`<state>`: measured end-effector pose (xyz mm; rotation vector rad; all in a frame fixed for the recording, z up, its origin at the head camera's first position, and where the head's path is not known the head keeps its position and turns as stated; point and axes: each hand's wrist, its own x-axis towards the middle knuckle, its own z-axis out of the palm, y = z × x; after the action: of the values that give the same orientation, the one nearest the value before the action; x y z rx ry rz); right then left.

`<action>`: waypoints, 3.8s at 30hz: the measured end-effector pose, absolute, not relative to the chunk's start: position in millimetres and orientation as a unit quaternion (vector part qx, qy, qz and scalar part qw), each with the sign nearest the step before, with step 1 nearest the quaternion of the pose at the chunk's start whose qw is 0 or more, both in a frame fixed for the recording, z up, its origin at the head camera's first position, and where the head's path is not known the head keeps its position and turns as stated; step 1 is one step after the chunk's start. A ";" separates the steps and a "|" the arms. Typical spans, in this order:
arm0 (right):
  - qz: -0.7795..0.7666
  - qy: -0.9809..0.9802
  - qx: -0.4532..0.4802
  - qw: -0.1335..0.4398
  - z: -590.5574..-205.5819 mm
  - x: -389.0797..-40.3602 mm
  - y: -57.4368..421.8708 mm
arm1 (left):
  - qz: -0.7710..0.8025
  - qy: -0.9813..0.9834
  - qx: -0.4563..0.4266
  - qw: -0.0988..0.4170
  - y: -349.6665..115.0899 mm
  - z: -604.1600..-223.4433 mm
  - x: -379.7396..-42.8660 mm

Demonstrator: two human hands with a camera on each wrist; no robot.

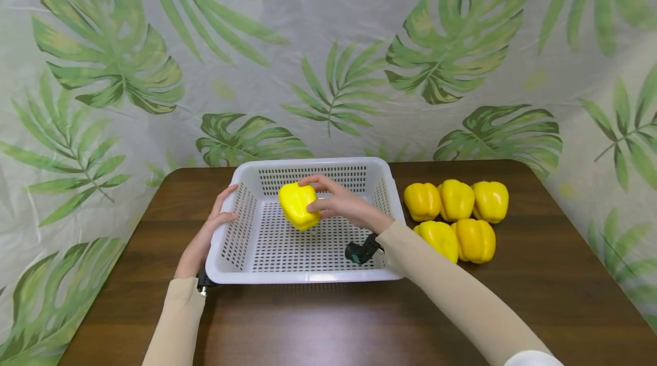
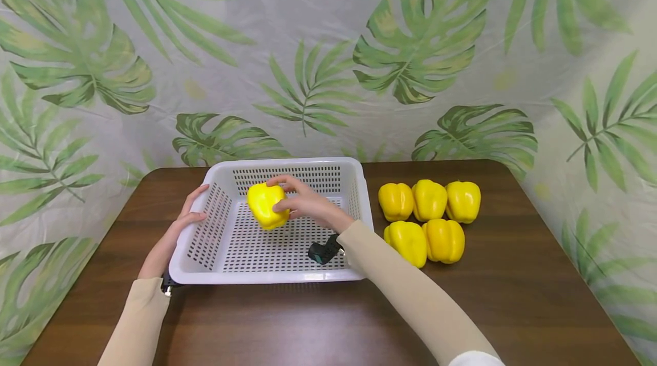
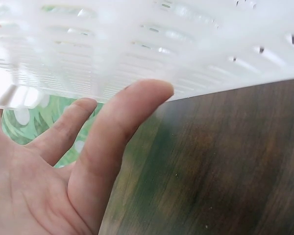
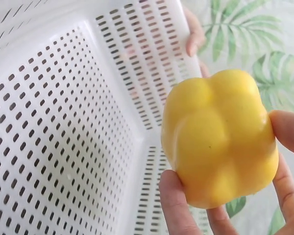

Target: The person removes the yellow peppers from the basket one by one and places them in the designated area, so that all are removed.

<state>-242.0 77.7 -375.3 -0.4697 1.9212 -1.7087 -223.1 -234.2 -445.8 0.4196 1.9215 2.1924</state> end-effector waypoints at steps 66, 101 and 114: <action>-0.644 0.739 -0.129 0.149 -358.2 -195.2 248.8 | 0.747 0.644 0.140 0.088 -234.1 -446.9 -224.4; -0.687 0.704 -0.160 0.080 -388.1 -168.1 341.3 | 0.746 0.647 0.135 0.079 -233.7 -448.1 -228.1; -0.675 0.722 -0.141 0.060 -398.3 -162.5 372.8 | 0.744 0.650 0.134 0.081 -233.5 -447.2 -224.7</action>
<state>-162.5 372.8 -398.3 -0.4259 2.1847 -2.0446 -224.7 -233.5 -447.2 0.4010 1.9427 2.2223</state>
